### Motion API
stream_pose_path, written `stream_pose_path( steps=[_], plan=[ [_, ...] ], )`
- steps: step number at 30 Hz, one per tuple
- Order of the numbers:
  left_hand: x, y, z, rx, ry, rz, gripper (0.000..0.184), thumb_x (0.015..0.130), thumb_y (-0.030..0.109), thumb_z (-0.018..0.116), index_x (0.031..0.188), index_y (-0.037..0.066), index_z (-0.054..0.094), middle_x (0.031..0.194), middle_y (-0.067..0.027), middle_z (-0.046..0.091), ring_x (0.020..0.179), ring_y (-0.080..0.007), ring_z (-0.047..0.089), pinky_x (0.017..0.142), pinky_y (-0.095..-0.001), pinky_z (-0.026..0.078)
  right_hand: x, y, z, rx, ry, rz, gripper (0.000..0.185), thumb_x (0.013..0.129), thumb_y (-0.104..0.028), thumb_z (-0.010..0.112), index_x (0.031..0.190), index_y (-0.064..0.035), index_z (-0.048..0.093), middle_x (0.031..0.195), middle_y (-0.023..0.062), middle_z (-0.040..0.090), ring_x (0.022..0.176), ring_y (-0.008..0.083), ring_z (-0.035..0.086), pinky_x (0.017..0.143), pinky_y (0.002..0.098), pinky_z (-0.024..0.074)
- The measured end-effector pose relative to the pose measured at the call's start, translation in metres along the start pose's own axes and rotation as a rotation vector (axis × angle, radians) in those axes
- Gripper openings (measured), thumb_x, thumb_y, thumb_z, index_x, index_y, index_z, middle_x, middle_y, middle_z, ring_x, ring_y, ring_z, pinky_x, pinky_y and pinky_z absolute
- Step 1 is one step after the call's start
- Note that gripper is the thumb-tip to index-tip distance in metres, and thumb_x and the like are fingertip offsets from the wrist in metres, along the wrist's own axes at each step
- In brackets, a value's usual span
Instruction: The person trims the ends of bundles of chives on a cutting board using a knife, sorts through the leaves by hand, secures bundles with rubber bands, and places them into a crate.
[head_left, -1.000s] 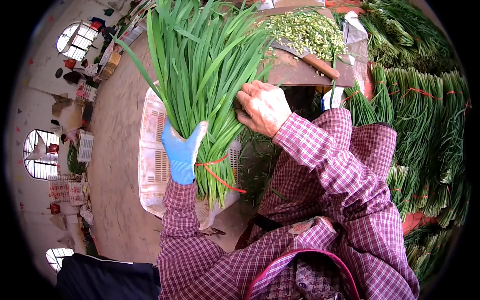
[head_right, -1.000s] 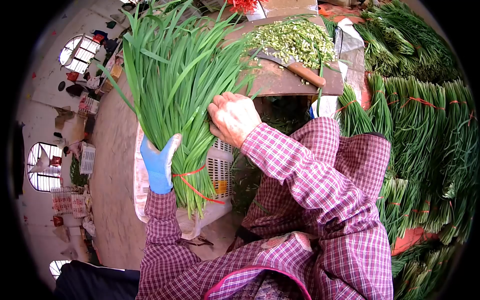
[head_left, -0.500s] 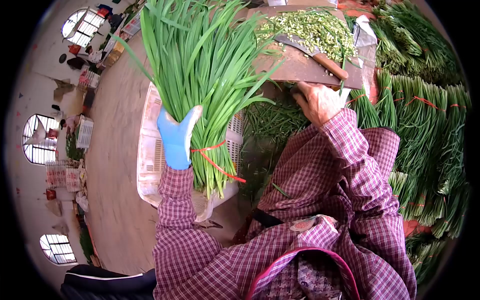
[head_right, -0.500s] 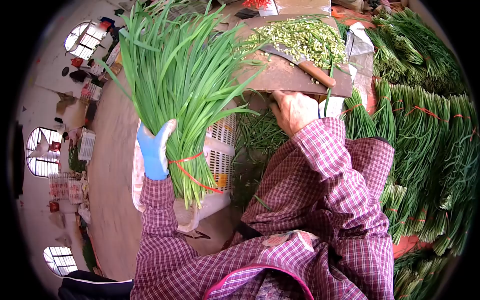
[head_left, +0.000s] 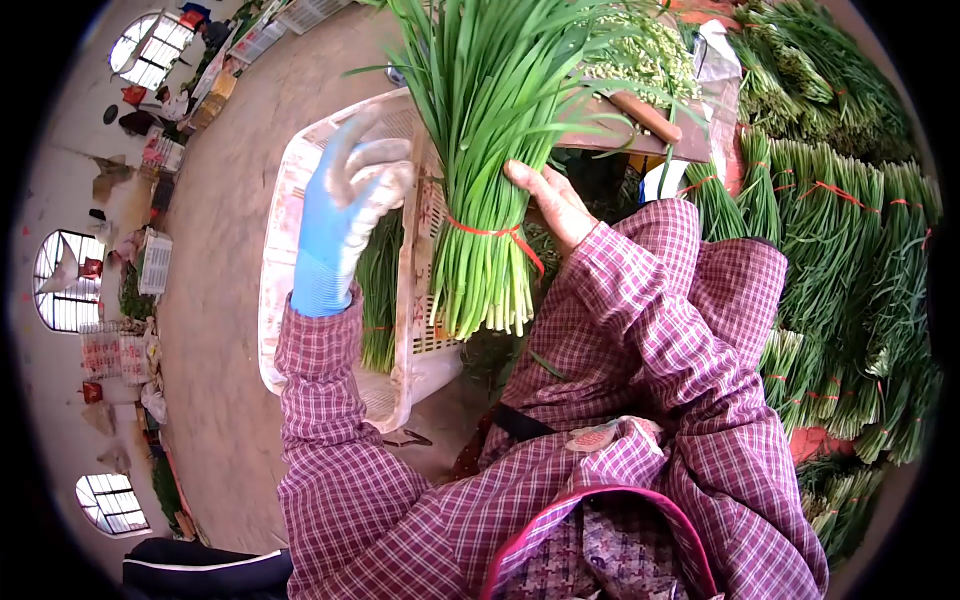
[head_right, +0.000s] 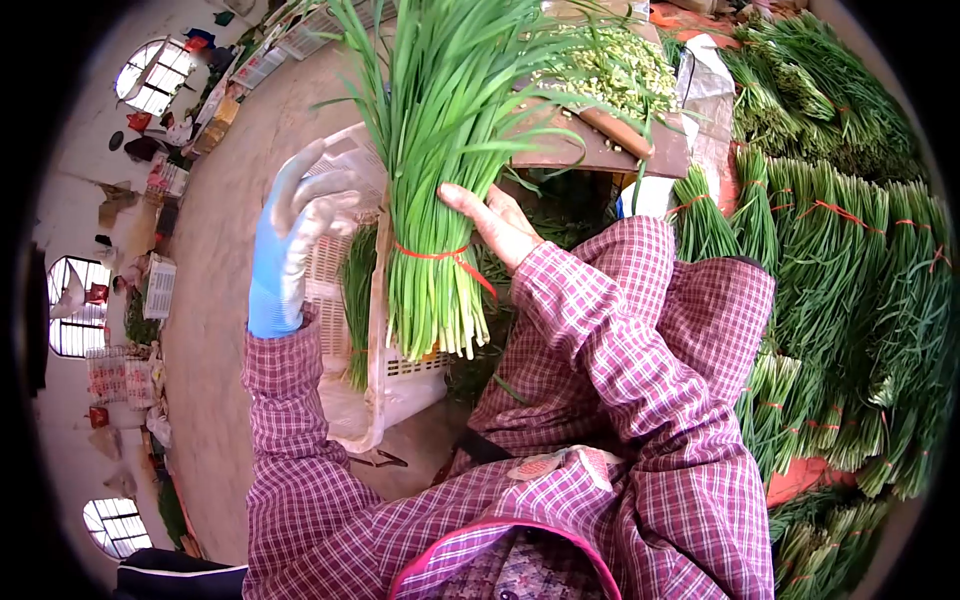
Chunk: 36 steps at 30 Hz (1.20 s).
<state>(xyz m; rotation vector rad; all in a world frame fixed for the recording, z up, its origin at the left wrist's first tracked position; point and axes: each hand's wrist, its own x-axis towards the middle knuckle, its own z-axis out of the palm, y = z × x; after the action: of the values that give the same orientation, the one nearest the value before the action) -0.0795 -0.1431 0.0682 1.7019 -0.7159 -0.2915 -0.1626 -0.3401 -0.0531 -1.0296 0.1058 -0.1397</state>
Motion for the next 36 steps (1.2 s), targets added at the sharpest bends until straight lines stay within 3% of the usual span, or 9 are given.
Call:
stream_pose_path(
  steps=[2, 6, 11, 16, 18, 22, 25, 29, 36],
  plan=[
    [-0.004, -0.019, -0.018, 0.062, 0.039, -0.073, 0.082, 0.085, 0.054, 0.065, 0.14, -0.001, 0.04, 0.116, -0.0172, 0.061, 0.101, -0.0231, 0.064, 0.079, -0.0303, 0.053, 0.007, -0.002, -0.008, -0.018, 0.005, 0.001, 0.073, 0.089, -0.044, 0.065, 0.141, -0.0001, 0.039, 0.137, 0.0111, 0.051, 0.126, 0.0212, 0.048, 0.108, 0.0352, 0.0364],
    [-0.026, -0.078, -0.032, -0.359, -0.296, -0.177, 0.094, 0.082, 0.058, 0.067, 0.143, -0.005, 0.033, 0.129, -0.0207, 0.055, 0.115, -0.0278, 0.058, 0.093, -0.0372, 0.049, 0.02, -0.018, -0.008, -0.01, -0.169, 0.118, 0.068, 0.092, -0.047, 0.057, 0.142, -0.0035, 0.04, 0.131, 0.0107, 0.056, 0.118, 0.0202, 0.056, 0.1, 0.0353, 0.0451],
    [-0.032, -0.088, 0.011, -0.469, -0.16, -0.104, 0.107, 0.076, 0.073, 0.06, 0.146, -0.002, 0.029, 0.143, -0.0156, 0.043, 0.128, -0.0263, 0.046, 0.105, -0.0403, 0.04, 0.026, -0.042, 0.044, 0.167, -0.312, 0.205, 0.073, 0.095, -0.054, 0.05, 0.144, -0.0023, 0.035, 0.136, 0.0147, 0.053, 0.118, 0.024, 0.058, 0.101, 0.0397, 0.0483],
    [-0.029, -0.082, 0.045, -0.783, 0.268, -0.082, 0.099, 0.078, 0.072, 0.059, 0.145, 0.004, 0.034, 0.14, -0.0124, 0.046, 0.125, -0.0252, 0.048, 0.105, -0.0396, 0.041, 0.032, -0.063, 0.045, -0.637, -0.325, 0.1, 0.082, 0.088, -0.068, 0.049, 0.127, 0.0042, 0.056, 0.125, 0.0206, 0.06, 0.119, 0.0261, 0.057, 0.102, 0.0384, 0.0432],
    [-0.026, -0.079, 0.052, -0.797, 0.297, -0.049, 0.079, 0.086, 0.061, 0.06, 0.139, 0.005, 0.041, 0.134, -0.0109, 0.052, 0.118, -0.0248, 0.053, 0.102, -0.0405, 0.044, 0.026, -0.069, 0.034, -1.231, 0.008, -0.257, 0.077, 0.084, -0.072, 0.049, 0.119, -0.0043, 0.064, 0.117, 0.0246, 0.063, 0.11, 0.0339, 0.061, 0.094, 0.0434, 0.0466],
    [-0.015, -0.088, 0.042, -0.891, 0.285, -0.048, 0.067, 0.089, 0.047, 0.062, 0.137, 0.003, 0.044, 0.131, -0.012, 0.055, 0.116, -0.0259, 0.056, 0.101, -0.0417, 0.046, -0.01, -0.094, 0.01, -1.106, 0.002, -0.399, 0.039, 0.087, -0.04, 0.064, 0.103, -0.0046, 0.067, 0.088, 0.0164, 0.068, 0.084, 0.0345, 0.066, 0.074, 0.0434, 0.0512],
    [-0.008, -0.082, 0.034, -0.923, 0.343, -0.077, 0.056, 0.092, 0.042, 0.06, 0.132, 0.005, 0.049, 0.125, -0.0115, 0.06, 0.111, -0.0261, 0.06, 0.096, -0.043, 0.05, -0.028, -0.091, 0.01, -1.132, -0.132, -0.603, 0.015, 0.089, -0.013, 0.063, 0.096, -0.0016, 0.067, 0.087, 0.0127, 0.067, 0.081, 0.0286, 0.065, 0.077, 0.0372, 0.0514],
    [0.0, -0.075, 0.026, -1.03, 0.276, -0.05, 0.055, 0.091, 0.042, 0.061, 0.131, 0.005, 0.05, 0.126, -0.0106, 0.06, 0.113, -0.0259, 0.058, 0.099, -0.0432, 0.048, -0.037, -0.083, 0.031, -1.429, -0.243, -0.794, 0.028, 0.08, -0.028, 0.071, 0.106, -0.0187, 0.064, 0.086, 0.005, 0.052, 0.087, 0.0249, 0.058, 0.07, 0.0381, 0.0498],
    [0.004, -0.096, -0.007, -1.016, 0.438, -0.08, 0.066, 0.091, 0.052, 0.057, 0.136, 0.005, 0.047, 0.132, -0.0132, 0.055, 0.117, -0.027, 0.056, 0.101, -0.0436, 0.046, -0.032, -0.085, -0.005, -1.635, -0.04, -0.787, 0.021, 0.08, -0.022, 0.068, 0.087, -0.0068, 0.056, 0.084, 0.0086, 0.055, 0.085, 0.0293, 0.059, 0.066, 0.0395, 0.0507]
  ],
)
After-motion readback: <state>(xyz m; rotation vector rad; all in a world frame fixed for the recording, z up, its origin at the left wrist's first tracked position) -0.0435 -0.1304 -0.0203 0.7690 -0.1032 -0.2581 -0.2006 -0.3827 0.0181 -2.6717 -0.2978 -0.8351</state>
